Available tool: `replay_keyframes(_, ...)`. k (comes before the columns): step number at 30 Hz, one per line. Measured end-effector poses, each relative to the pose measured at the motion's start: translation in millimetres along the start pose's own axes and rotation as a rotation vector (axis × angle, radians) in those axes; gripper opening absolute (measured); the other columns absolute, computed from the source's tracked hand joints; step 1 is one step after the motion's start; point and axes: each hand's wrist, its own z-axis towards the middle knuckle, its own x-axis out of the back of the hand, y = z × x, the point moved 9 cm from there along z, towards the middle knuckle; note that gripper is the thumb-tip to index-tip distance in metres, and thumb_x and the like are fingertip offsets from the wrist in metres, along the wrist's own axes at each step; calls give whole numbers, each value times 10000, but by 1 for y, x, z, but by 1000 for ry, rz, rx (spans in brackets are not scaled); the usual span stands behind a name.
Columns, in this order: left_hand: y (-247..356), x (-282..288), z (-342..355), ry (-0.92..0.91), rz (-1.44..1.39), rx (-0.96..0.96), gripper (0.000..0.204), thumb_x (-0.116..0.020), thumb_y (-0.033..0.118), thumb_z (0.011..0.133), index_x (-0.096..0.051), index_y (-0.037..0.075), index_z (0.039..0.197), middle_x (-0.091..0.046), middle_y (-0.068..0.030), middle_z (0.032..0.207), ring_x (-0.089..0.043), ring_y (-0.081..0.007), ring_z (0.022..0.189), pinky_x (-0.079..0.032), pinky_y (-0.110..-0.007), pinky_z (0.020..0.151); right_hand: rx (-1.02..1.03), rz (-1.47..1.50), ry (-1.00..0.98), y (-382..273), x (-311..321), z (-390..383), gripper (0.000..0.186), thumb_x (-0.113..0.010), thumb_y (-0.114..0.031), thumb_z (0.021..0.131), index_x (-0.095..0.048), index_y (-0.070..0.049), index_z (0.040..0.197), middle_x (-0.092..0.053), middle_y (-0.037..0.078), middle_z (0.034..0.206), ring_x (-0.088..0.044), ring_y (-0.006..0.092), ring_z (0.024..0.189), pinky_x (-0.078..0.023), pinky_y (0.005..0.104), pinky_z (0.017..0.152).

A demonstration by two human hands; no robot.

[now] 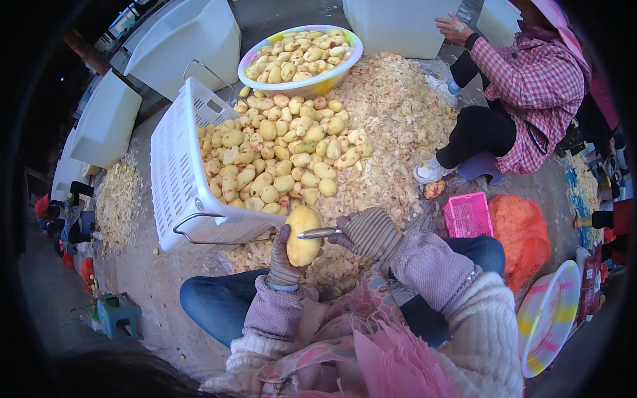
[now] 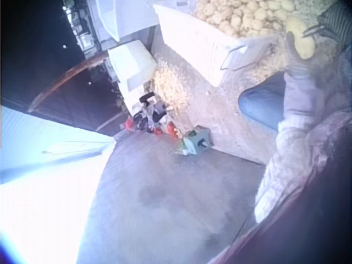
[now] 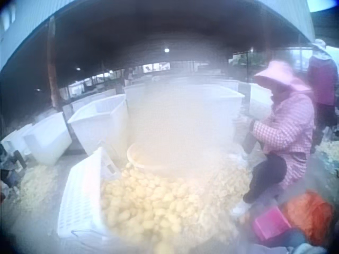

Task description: The person sits on the floor and peels small yellow fruits with a knife, placing the peeled items into a white basket. A second person nearby also peels fruit. The peeled fruits accumulate in the basket while peels pile on the floor.

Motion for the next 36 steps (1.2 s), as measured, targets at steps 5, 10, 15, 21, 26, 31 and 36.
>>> replay_keyframes(5,8,5,2,60,47,-40,673,-693,386,802,-453,67,1344,-581,-151,1240,-574,-346,1117,-492,-529,940,-199,81,75,13,-11,3,419,-524,-459,912,-569,-43,892,-607,160,668,-624,339,581,-491,477,536)
replay_keyframes(10,5,5,11,0,-59,-32,550,-627,372,872,-503,67,1313,-560,-135,1290,-546,-325,1175,-461,-514,987,198,117,-7,-19,-24,11,426,-514,-464,920,-575,-43,895,-605,163,662,-618,346,576,-492,479,541)
replay_keyframes(15,5,13,17,-52,-75,-63,595,-689,375,829,-489,67,1297,-558,-128,1258,-560,-309,1138,-470,-467,985,-135,-9,65,15,-27,18,413,-531,-445,917,-578,-38,867,-618,156,667,-626,336,582,-494,455,540)
replay_keyframes(21,-15,22,15,71,-324,154,621,-627,425,853,-470,73,1340,-542,-152,1312,-528,-338,1186,-425,-519,1022,-414,-51,125,44,-1,25,413,-533,-458,917,-595,-55,852,-615,161,673,-632,334,618,-490,447,557)
replay_keyframes(26,-12,6,15,-60,-258,89,583,-581,421,904,-479,29,1323,-576,-169,1254,-594,-319,1102,-485,-481,963,181,38,-44,-16,-29,10,399,-555,-471,890,-585,-76,840,-597,124,666,-620,329,598,-480,458,559)
replay_keyframes(31,-9,27,20,-7,-334,28,580,-563,416,894,-478,46,1332,-540,-174,1309,-555,-355,1147,-476,-529,948,-264,30,-46,15,-37,12,424,-536,-502,889,-605,-84,898,-606,113,663,-634,315,602,-482,472,548)
replay_keyframes(36,-10,38,22,-41,-330,0,558,-596,422,861,-509,96,1306,-551,-155,1297,-548,-346,1156,-487,-518,935,223,-64,-24,-42,-30,17,454,-490,-477,925,-599,-37,928,-618,154,650,-632,344,589,-499,470,558)
